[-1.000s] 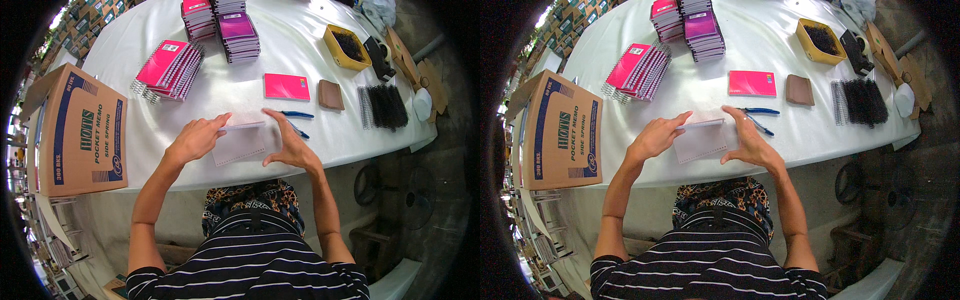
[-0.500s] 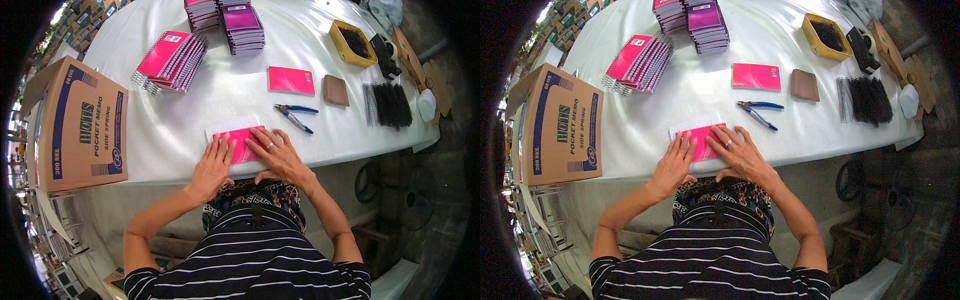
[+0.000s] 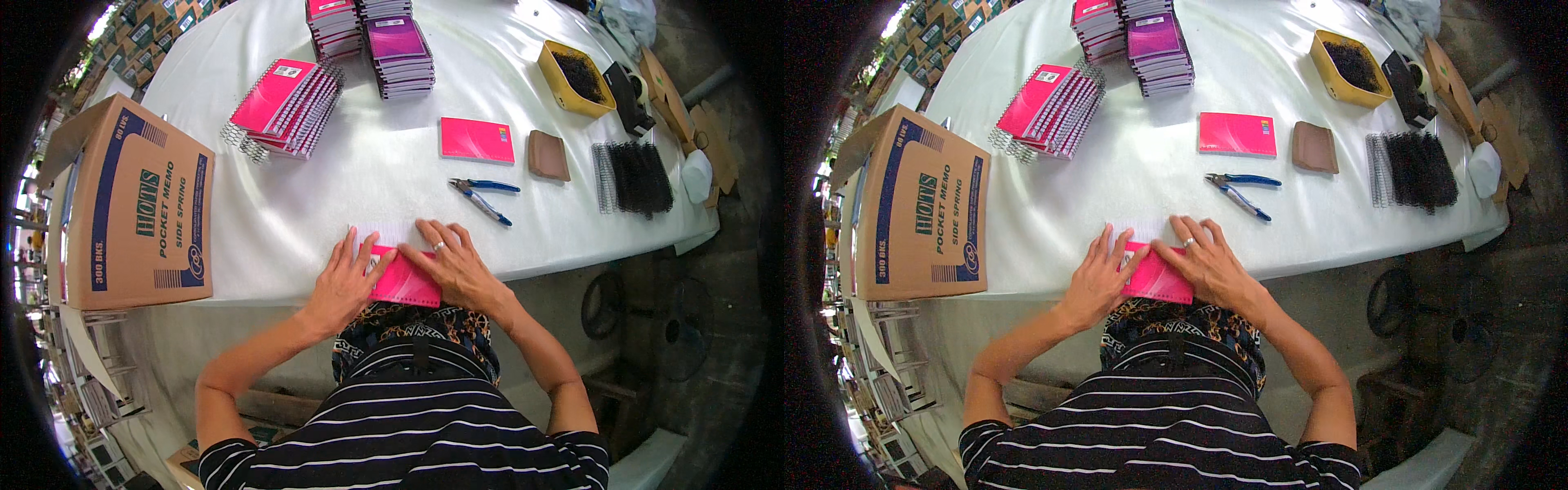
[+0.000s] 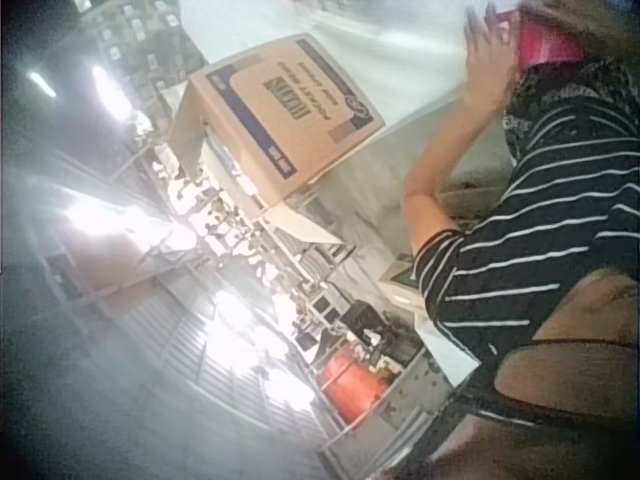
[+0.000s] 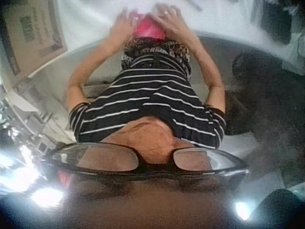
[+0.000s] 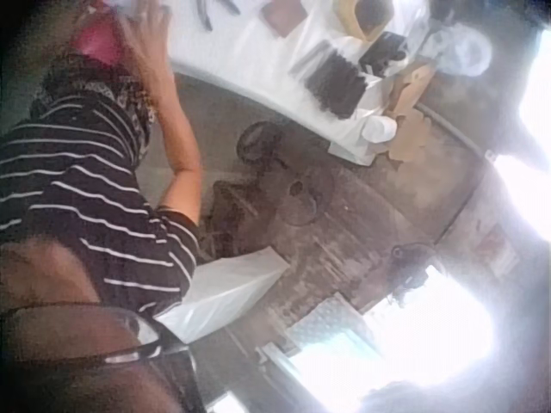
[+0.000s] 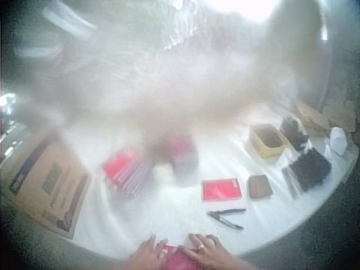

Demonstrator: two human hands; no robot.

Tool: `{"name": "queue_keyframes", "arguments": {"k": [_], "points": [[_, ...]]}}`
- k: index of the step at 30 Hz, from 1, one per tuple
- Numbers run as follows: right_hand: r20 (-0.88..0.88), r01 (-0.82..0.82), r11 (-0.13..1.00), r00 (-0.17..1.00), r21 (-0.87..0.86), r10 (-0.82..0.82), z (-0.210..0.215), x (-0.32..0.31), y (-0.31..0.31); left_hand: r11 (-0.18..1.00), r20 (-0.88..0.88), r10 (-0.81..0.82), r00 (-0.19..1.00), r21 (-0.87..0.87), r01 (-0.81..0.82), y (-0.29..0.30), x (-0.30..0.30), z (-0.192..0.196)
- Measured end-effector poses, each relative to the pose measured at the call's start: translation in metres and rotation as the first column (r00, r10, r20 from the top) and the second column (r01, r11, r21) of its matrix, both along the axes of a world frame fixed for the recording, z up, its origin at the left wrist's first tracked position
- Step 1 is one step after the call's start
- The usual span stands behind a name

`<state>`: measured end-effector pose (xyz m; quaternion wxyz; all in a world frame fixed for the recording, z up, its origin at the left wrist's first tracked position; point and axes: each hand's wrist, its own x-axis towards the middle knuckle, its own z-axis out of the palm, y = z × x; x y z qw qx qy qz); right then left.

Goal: The person assembles notebooks by threading wire springs through pre-punched holes and using pliers to cut and secure the wire ends.

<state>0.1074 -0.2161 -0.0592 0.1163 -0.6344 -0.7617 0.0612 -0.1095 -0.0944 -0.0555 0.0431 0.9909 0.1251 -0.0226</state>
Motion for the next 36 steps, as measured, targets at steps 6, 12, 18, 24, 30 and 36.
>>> {"name": "queue_keyframes", "arguments": {"k": [6,12,18,24,30,36], "points": [[-0.056,0.022,0.993,0.998,0.116,-0.015,-0.007,-0.011,-0.017,0.997,0.152,-0.04,0.988,0.075,0.028,-0.002,-0.008,-0.003],[-0.211,0.047,0.983,0.977,0.175,-0.009,0.009,0.009,-0.004,0.99,0.097,-0.082,0.992,-0.111,0.092,0.029,0.005,0.035],[-0.667,0.216,0.974,0.735,0.064,-0.119,0.01,0.048,0.031,0.69,0.239,0.327,0.914,-0.722,-0.058,0.067,0.042,0.042],[-0.961,0.213,0.976,0.26,-0.038,-0.094,0.01,0.053,0.034,0.289,0.208,0.532,0.821,-0.956,0.055,0.06,0.052,0.01],[-0.977,0.29,0.952,0.151,-0.099,-0.148,-0.015,0.021,0.038,0.371,0.455,0.658,0.6,-0.889,0.268,0.024,0.075,-0.007],[-0.979,0.412,0.911,0.168,-0.032,-0.111,-0.012,0.024,0.04,0.336,0.464,0.725,0.509,-0.884,0.326,0.038,0.077,-0.009]]}}
